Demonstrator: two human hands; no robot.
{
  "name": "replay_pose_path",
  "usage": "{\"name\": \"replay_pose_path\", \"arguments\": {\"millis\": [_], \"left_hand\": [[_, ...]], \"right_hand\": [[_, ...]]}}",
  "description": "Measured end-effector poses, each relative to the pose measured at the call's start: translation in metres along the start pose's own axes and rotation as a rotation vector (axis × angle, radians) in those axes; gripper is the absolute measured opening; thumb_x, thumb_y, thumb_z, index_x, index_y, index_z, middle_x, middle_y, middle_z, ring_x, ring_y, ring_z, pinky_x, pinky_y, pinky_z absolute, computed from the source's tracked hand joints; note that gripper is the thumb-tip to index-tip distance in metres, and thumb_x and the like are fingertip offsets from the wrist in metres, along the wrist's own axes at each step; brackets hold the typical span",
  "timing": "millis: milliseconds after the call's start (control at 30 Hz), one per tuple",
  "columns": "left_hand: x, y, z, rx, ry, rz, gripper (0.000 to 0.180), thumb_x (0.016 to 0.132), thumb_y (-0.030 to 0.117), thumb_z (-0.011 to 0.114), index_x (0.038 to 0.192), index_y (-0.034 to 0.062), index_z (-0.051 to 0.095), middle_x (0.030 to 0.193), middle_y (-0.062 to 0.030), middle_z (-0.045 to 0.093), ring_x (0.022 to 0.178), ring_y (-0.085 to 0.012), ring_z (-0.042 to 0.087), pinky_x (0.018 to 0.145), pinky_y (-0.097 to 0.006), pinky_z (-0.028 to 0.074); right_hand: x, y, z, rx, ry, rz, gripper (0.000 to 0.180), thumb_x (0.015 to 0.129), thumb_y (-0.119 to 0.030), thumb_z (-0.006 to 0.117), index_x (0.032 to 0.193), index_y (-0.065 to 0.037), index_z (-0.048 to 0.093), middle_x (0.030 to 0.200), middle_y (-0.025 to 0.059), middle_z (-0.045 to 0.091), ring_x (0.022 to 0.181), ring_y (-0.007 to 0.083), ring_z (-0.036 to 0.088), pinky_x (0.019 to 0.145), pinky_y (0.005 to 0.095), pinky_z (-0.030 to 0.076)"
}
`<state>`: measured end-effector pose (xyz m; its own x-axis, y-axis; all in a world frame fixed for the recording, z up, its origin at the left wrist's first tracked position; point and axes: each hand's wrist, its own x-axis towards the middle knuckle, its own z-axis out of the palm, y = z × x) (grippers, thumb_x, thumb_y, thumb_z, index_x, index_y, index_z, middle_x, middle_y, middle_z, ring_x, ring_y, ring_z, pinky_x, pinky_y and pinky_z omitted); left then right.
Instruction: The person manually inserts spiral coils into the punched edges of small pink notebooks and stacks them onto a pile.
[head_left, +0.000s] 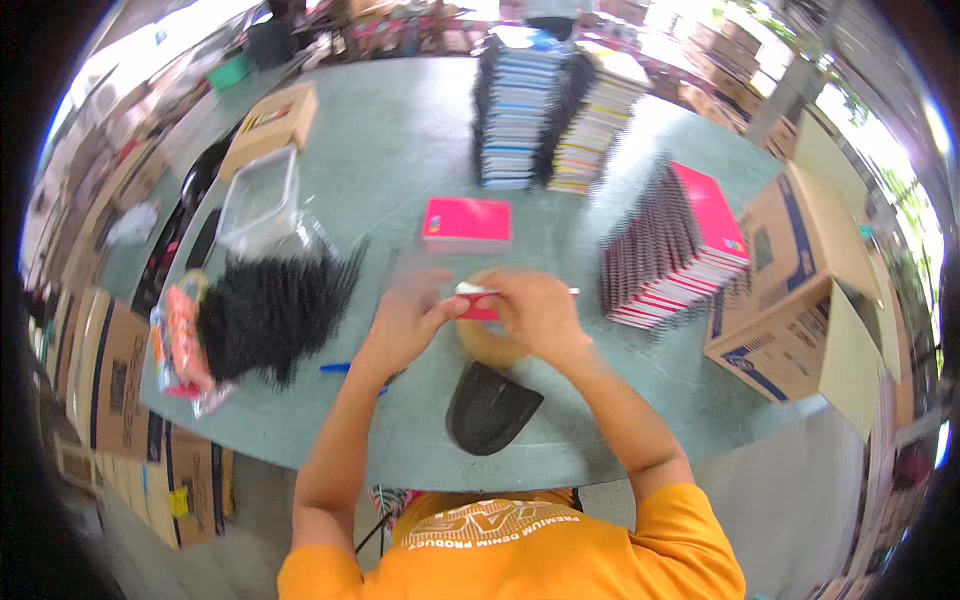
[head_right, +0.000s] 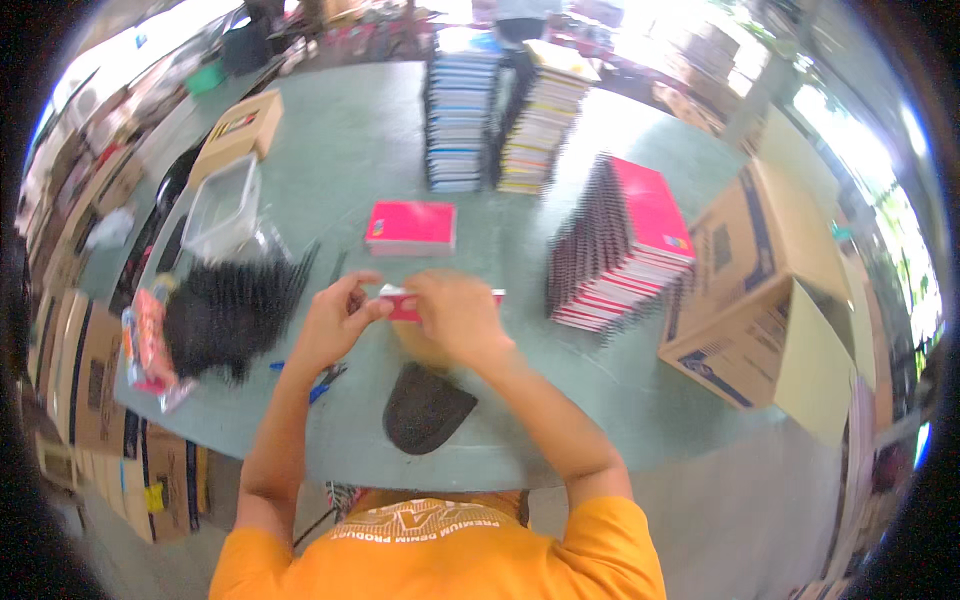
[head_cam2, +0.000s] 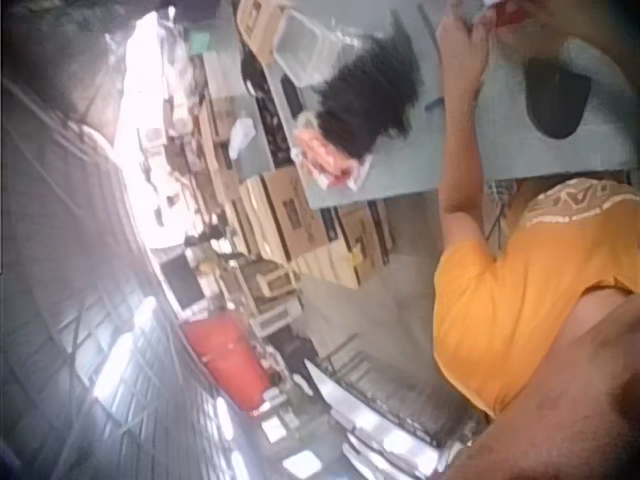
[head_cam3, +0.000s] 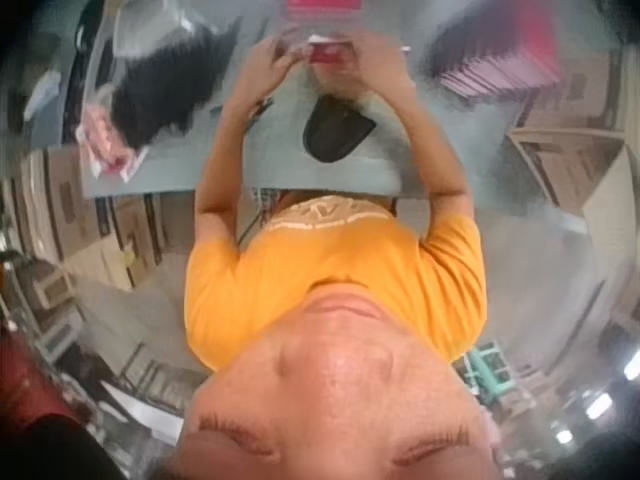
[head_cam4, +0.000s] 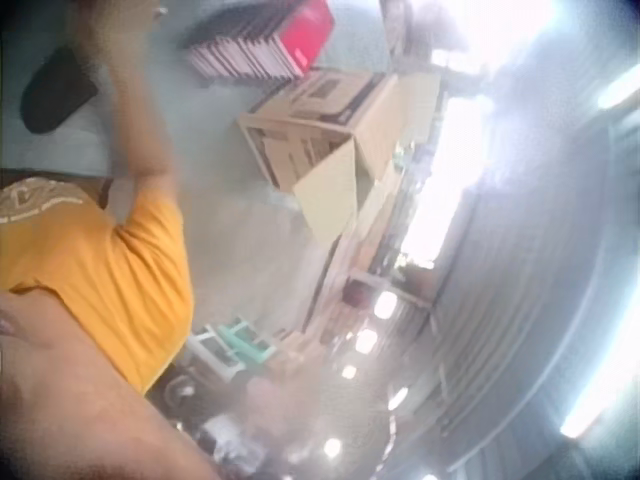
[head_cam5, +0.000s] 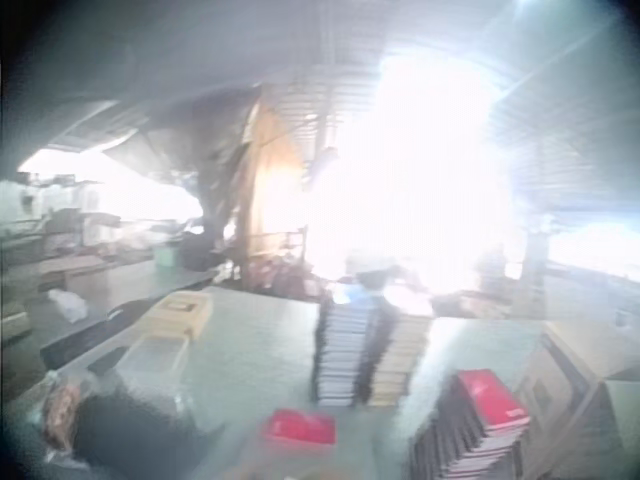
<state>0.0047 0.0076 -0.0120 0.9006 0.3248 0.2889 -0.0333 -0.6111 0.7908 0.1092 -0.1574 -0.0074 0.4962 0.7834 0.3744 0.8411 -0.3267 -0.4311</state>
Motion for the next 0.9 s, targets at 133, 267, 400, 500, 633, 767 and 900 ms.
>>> {"name": "replay_pose_path", "arguments": {"millis": [133,267,400,500,633,767,900], "left_hand": [[-0.026,-0.022,0.017,-0.123,-0.053,0.080,0.040,0.087,0.027,0.058,0.119,0.0036,0.053,0.069,-0.0052,0.055,0.065,-0.0140,0.052,0.062,-0.027,0.043],[-0.033,-0.003,-0.003,-0.241,-0.069,-0.041,0.037,0.090,0.025,0.054,0.120,0.0031,0.053,0.074,-0.0051,0.058,0.070,-0.0127,0.055,0.067,-0.026,0.045],[-0.036,0.005,-0.007,-0.260,0.080,-0.057,0.029,0.087,0.016,0.060,0.113,0.0032,0.057,0.077,-0.0058,0.061,0.074,-0.0101,0.058,0.068,-0.024,0.046],[-0.036,0.005,0.000,-0.185,0.168,0.027,0.023,0.083,0.011,0.064,0.105,0.0026,0.061,0.077,-0.0064,0.063,0.072,-0.0096,0.059,0.065,-0.024,0.047],[-0.032,0.004,0.008,-0.080,0.250,0.140,0.019,0.081,0.012,0.067,0.097,0.0016,0.064,0.079,-0.0084,0.064,0.067,-0.0106,0.060,0.061,-0.026,0.048],[-0.034,0.009,0.004,-0.011,0.263,0.208,0.018,0.082,0.014,0.066,0.095,0.0013,0.065,0.077,-0.0106,0.064,0.064,-0.0121,0.060,0.058,-0.025,0.047],[-0.033,0.012,0.006,-0.029,0.240,0.154,0.019,0.083,0.017,0.065,0.095,0.0017,0.066,0.074,-0.0121,0.064,0.061,-0.0138,0.060,0.056,-0.026,0.047]], "right_hand": [[0.004,-0.015,0.000,-0.022,0.021,-0.032,0.021,0.073,-0.014,0.062,0.094,-0.011,0.065,0.089,0.0090,0.064,0.084,0.0282,0.061,0.070,0.0395,0.048],[0.001,-0.016,-0.004,0.013,-0.026,-0.033,0.023,0.074,-0.010,0.061,0.097,-0.012,0.065,0.090,0.0077,0.065,0.081,0.0285,0.062,0.068,0.0385,0.048],[0.005,-0.019,-0.005,0.017,-0.004,-0.092,0.027,0.076,-0.004,0.058,0.102,-0.012,0.065,0.096,0.0086,0.065,0.080,0.0284,0.063,0.067,0.0359,0.049],[0.009,-0.024,-0.010,0.099,-0.093,-0.008,0.029,0.076,-0.003,0.058,0.103,-0.012,0.064,0.098,0.0077,0.065,0.082,0.0276,0.063,0.068,0.0350,0.049],[0.007,-0.018,-0.008,0.056,-0.024,-0.083,0.030,0.076,-0.002,0.058,0.103,-0.013,0.064,0.100,0.0064,0.065,0.082,0.0277,0.063,0.068,0.0348,0.050],[0.007,-0.020,-0.010,0.057,-0.024,-0.076,0.030,0.075,-0.002,0.059,0.103,-0.013,0.065,0.101,0.0059,0.065,0.082,0.0279,0.063,0.069,0.0351,0.050],[0.007,-0.020,-0.010,0.059,-0.038,-0.047,0.030,0.076,-0.003,0.060,0.102,-0.014,0.065,0.102,0.0060,0.065,0.083,0.0283,0.063,0.069,0.0351,0.050]]}}
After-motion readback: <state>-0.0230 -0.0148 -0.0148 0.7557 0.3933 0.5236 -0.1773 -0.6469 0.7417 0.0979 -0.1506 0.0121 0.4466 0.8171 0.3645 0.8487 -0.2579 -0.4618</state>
